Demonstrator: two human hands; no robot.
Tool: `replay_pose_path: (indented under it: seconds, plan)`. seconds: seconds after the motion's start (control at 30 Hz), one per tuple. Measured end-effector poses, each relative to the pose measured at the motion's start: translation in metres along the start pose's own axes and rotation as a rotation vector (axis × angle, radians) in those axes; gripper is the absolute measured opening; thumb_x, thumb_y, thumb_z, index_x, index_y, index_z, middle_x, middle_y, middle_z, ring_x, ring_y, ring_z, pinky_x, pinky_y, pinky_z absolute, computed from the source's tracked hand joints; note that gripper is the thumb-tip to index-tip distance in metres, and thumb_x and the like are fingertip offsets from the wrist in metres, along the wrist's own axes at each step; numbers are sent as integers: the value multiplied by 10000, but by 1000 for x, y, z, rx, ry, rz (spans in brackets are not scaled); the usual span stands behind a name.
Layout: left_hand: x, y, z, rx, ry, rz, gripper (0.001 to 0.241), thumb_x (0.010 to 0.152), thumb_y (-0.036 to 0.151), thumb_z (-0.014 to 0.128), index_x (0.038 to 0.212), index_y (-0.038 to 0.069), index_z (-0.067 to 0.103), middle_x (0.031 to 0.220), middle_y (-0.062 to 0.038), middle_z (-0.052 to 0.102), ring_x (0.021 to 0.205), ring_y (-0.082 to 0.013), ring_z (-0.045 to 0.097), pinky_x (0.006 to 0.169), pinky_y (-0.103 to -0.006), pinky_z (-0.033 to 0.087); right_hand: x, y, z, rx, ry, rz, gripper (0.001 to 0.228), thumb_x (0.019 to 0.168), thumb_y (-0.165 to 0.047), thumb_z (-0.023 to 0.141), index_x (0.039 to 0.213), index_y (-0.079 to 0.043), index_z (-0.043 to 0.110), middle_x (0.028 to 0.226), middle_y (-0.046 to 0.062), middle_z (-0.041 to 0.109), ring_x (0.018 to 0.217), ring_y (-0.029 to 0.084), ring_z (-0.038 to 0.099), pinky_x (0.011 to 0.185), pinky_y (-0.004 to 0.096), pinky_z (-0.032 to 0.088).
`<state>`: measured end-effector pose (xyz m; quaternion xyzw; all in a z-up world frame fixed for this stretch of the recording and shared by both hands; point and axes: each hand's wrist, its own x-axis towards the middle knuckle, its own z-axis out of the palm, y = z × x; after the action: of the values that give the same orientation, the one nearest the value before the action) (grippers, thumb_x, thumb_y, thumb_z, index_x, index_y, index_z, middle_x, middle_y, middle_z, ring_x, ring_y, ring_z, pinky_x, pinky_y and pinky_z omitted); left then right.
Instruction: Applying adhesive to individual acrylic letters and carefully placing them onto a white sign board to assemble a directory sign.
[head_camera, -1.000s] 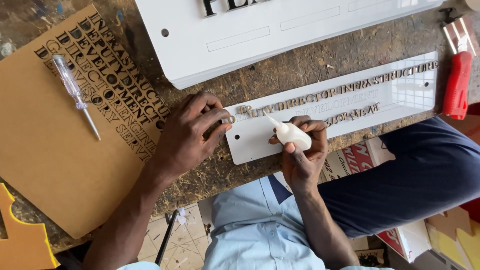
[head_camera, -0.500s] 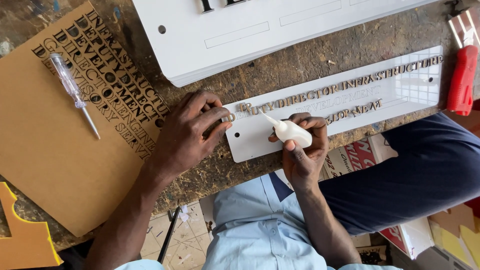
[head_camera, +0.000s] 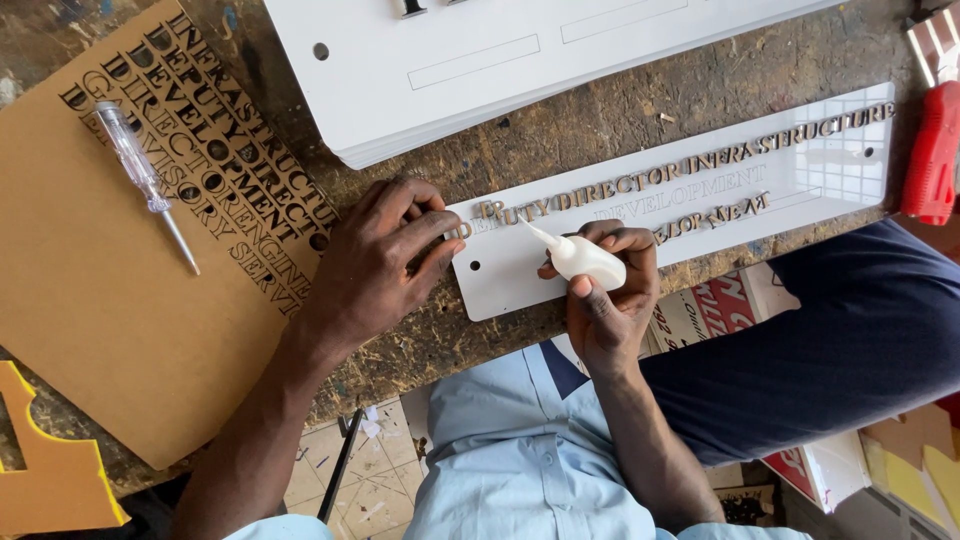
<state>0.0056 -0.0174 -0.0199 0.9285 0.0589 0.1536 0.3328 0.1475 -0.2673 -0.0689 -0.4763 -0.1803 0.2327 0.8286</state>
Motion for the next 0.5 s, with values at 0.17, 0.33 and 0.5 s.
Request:
replay_pose_path:
  seconds: [0.17,0.33,0.5]
  plan:
    - [-1,-1,1,-5,-1,1,101,1092,147,787,1155,80,829,1133,-116,650,959,-287,723,787,-433,640,0,0,0,-11,-3,0,482,979,-133,839,1263,-51,458,1169,221,584,1028,337,775,891,492,736]
    - [2,1,-2,-30,-7,3,105,1087,126,787,1152,60,836,1127,-137,654,963,-281,721,791,-421,641,1,-1,1,-12,-5,-2,483,983,-137,838,1264,-57,454,1177,216,580,1028,331,774,904,489,735]
    - [0,-2,1,-8,0,14,119,1095,153,783,1166,70,830,1137,-124,650,983,-289,722,810,-433,644,1,0,0,-5,-1,1,488,976,-133,840,1265,-51,455,1167,217,575,1033,335,766,889,487,734]
